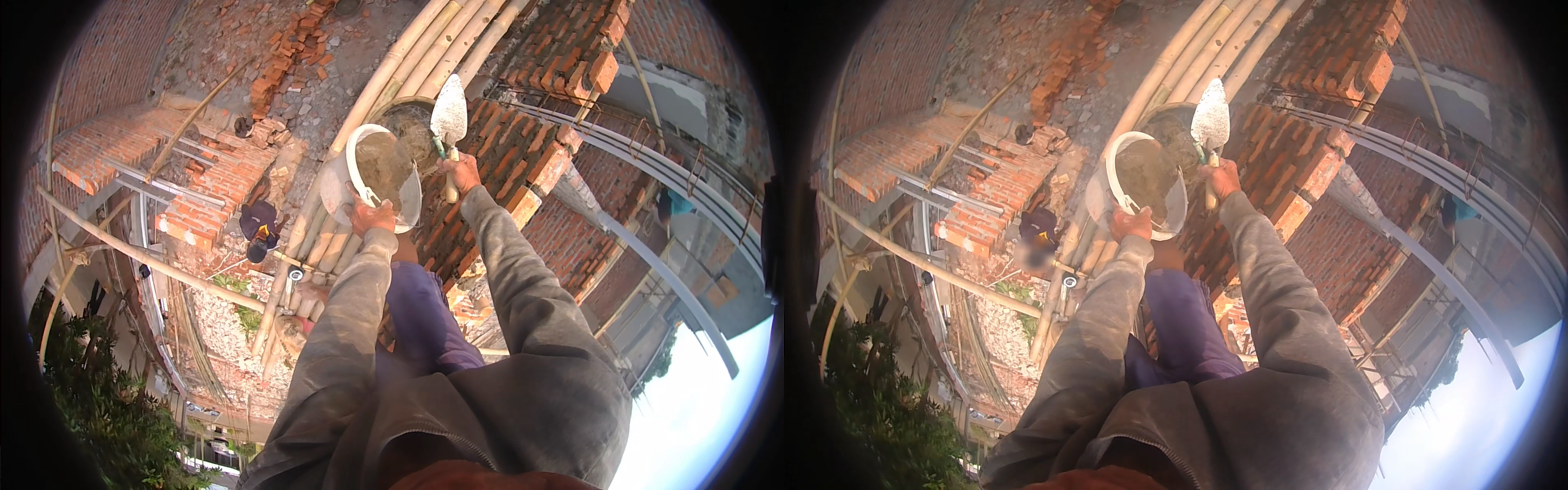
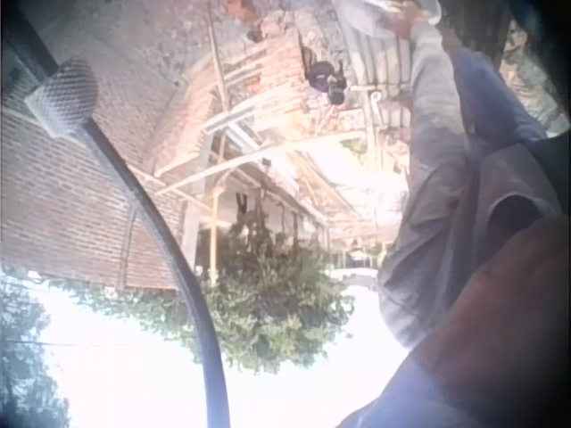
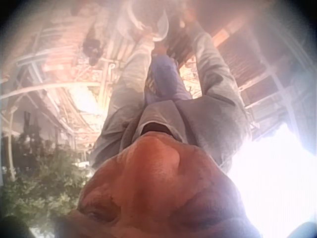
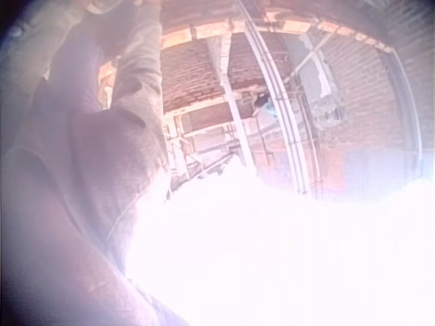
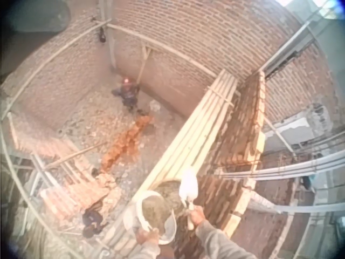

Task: The person scoops mortar from a bucket using a trowel and applies it to red bricks on a bamboo scaffold. They place bricks onto the mortar, tap them into position, and scrape off excess mortar while building a brick wall.

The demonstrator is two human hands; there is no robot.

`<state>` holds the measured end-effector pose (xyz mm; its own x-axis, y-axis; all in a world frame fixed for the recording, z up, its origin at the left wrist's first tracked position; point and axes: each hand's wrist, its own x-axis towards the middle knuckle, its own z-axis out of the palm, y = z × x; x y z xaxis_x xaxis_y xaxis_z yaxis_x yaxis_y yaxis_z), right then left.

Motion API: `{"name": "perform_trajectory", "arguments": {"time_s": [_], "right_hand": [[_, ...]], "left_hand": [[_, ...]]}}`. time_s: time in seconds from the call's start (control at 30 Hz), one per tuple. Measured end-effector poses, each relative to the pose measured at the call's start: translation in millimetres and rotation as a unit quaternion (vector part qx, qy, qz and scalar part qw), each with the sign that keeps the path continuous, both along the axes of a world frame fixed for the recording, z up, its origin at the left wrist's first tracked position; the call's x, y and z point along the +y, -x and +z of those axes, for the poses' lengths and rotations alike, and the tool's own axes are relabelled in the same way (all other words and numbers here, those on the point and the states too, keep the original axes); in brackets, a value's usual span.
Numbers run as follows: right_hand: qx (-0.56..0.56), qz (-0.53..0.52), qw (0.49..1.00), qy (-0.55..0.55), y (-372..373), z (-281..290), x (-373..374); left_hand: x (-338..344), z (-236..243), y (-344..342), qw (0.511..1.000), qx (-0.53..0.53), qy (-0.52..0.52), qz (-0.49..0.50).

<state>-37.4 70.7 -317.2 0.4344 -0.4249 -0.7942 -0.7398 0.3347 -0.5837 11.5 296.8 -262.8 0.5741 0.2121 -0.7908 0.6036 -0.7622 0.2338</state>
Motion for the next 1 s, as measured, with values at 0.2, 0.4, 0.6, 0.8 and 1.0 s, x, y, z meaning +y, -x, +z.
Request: {"name": "perform_trajectory", "arguments": {"time_s": [0.2, 0.4, 0.6, 0.8, 1.0], "right_hand": [[0.004, 0.018, 1.000, 0.007, -5.5, -1.7, 4.4], [0.024, 0.015, 0.999, 0.015, -7.3, 2.0, 2.4], [0.017, 0.033, 0.999, 0.003, -7.9, 0.8, -1.9], [0.035, 0.048, 0.998, 0.009, -8.7, -7.0, -6.7], [-0.008, 0.060, 0.998, -0.010, -7.2, -12.9, -10.7]], "left_hand": [[-36.1, 6.6, -10.3, 0.996, 0.073, -0.052, -0.021], [-41.8, 17.8, -13.9, 0.998, 0.057, -0.041, -0.004], [-44.4, 13.1, -10.5, 0.998, 0.047, -0.043, -0.002], [-45.4, 10.0, -18.1, 0.996, 0.065, -0.055, -0.003], [-66.7, 14.8, -17.2, 0.996, 0.078, -0.046, 0.012]]}}
